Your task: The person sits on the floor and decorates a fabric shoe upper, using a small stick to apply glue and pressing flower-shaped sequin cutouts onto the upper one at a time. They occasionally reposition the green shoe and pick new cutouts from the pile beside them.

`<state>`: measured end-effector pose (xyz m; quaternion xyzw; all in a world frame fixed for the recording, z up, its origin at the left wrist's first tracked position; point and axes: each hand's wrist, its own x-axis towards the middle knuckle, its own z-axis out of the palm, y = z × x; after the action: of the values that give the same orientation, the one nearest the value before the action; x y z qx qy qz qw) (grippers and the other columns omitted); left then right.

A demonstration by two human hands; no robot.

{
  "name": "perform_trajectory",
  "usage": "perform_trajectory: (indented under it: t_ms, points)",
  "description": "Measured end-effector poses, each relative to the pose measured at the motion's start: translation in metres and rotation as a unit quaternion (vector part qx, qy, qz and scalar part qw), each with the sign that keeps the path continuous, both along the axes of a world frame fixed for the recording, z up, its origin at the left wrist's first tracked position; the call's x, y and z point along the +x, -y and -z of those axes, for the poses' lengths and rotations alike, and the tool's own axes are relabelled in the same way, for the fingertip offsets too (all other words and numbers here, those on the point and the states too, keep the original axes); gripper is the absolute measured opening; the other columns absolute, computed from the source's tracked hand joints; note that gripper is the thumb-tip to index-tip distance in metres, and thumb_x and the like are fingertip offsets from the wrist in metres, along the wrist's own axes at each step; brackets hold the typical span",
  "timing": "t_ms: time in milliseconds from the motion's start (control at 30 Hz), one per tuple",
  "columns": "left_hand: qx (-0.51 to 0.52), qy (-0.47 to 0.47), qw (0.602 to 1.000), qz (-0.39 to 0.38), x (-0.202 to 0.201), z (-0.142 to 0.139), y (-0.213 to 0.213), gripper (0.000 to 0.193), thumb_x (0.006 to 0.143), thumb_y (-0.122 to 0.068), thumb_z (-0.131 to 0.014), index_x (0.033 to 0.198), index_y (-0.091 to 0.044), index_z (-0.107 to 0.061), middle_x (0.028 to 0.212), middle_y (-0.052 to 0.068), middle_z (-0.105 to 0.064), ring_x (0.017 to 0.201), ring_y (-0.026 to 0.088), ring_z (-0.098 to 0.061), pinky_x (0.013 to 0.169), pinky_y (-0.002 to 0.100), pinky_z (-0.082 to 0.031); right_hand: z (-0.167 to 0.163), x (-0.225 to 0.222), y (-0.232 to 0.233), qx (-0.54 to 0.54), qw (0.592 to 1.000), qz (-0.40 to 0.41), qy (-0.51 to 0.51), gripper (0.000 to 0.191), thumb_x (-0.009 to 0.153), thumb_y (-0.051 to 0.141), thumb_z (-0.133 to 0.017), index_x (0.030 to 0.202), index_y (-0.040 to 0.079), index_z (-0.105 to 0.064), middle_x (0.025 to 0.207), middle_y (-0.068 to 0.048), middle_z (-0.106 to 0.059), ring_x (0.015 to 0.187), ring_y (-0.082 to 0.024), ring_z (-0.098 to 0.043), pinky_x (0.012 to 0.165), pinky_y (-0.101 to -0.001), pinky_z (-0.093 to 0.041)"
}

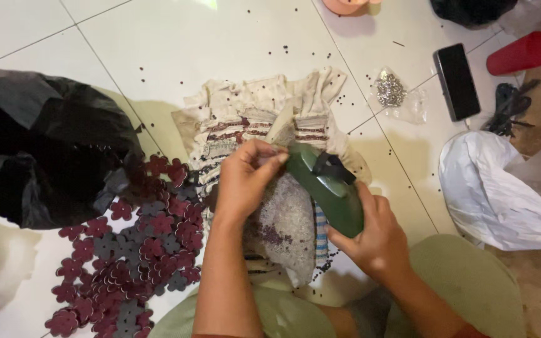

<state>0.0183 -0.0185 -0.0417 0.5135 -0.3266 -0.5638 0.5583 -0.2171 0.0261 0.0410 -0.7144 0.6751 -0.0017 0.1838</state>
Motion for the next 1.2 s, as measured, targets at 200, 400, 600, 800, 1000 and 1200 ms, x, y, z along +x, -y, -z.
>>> perform_trajectory:
  t_ms: [200, 400, 600, 800, 1000, 1200]
  points:
    - [0.004, -0.106, 0.974, -0.202, 0.026, -0.007, 0.001, 0.009, 0.098, -0.009, -0.069, 0.105, -0.005, -0.066, 0.100, 0.005, -0.076, 0.092, 0.012, -0.074, 0.080, 0.027, -0.062, 0.025, -0.035, 0.000, -0.036, 0.984, -0.017, 0.173, 0.086, 0.075, 0.040, -0.082, 0.145, 0.002, -0.049, 0.131, -0.022, -0.061, 0.116, -0.036, -0.064, 0.094, -0.0432, -0.051]
    - [-0.006, -0.076, 0.979, -0.187, 0.028, 0.000, 0.000, 0.015, 0.100, -0.010, -0.068, 0.113, -0.002, -0.066, 0.106, 0.004, -0.074, 0.093, 0.011, -0.071, 0.077, 0.025, -0.057, 0.037, -0.068, 0.048, -0.019, 0.993, 0.074, 0.090, 0.070, 0.076, 0.038, -0.081, 0.134, 0.005, -0.062, 0.112, -0.020, -0.073, 0.102, -0.039, -0.069, 0.092, -0.0464, -0.051]
    - [-0.040, -0.038, 0.976, -0.208, 0.029, 0.005, -0.001, 0.014, 0.103, -0.008, -0.068, 0.115, -0.002, -0.066, 0.110, 0.005, -0.073, 0.098, 0.012, -0.073, 0.081, 0.025, -0.057, 0.055, -0.081, 0.062, -0.241, 0.970, 0.004, -0.032, 0.080, 0.070, 0.024, -0.085, 0.134, -0.012, -0.054, 0.110, -0.028, -0.067, 0.098, -0.047, -0.062, 0.089, -0.0538, -0.047]
    - [-0.041, -0.024, 0.947, -0.317, 0.039, 0.002, -0.006, 0.012, 0.107, -0.008, -0.067, 0.117, -0.004, -0.064, 0.113, 0.005, -0.073, 0.102, 0.012, -0.072, 0.086, 0.026, -0.060, 0.082, -0.061, 0.022, -0.197, 0.978, -0.076, -0.005, 0.028, 0.084, 0.011, -0.077, 0.110, 0.004, -0.070, 0.106, -0.017, -0.071, 0.100, -0.038, -0.065, 0.092, -0.0457, -0.052]
    - [-0.020, -0.065, 0.932, -0.356, 0.047, 0.004, -0.004, 0.017, 0.105, -0.010, -0.066, 0.121, -0.005, -0.063, 0.115, 0.005, -0.073, 0.102, 0.013, -0.072, 0.084, 0.025, -0.059, 0.084, -0.061, 0.024, -0.074, 0.995, 0.015, 0.066, 0.030, 0.086, 0.017, -0.077, 0.114, 0.009, -0.071, 0.105, -0.015, -0.070, 0.096, -0.032, -0.068, 0.087, -0.0420, -0.055]
    - [-0.045, -0.072, 0.927, -0.365, 0.047, 0.007, -0.002, 0.017, 0.104, -0.009, -0.067, 0.120, -0.004, -0.063, 0.113, 0.005, -0.072, 0.101, 0.013, -0.072, 0.084, 0.026, -0.059, 0.061, -0.021, 0.028, -0.166, 0.981, -0.053, 0.084, 0.032, 0.087, 0.016, -0.078, 0.117, 0.009, -0.072, 0.109, -0.015, -0.069, 0.105, -0.034, -0.064, 0.091, -0.0423, -0.052]
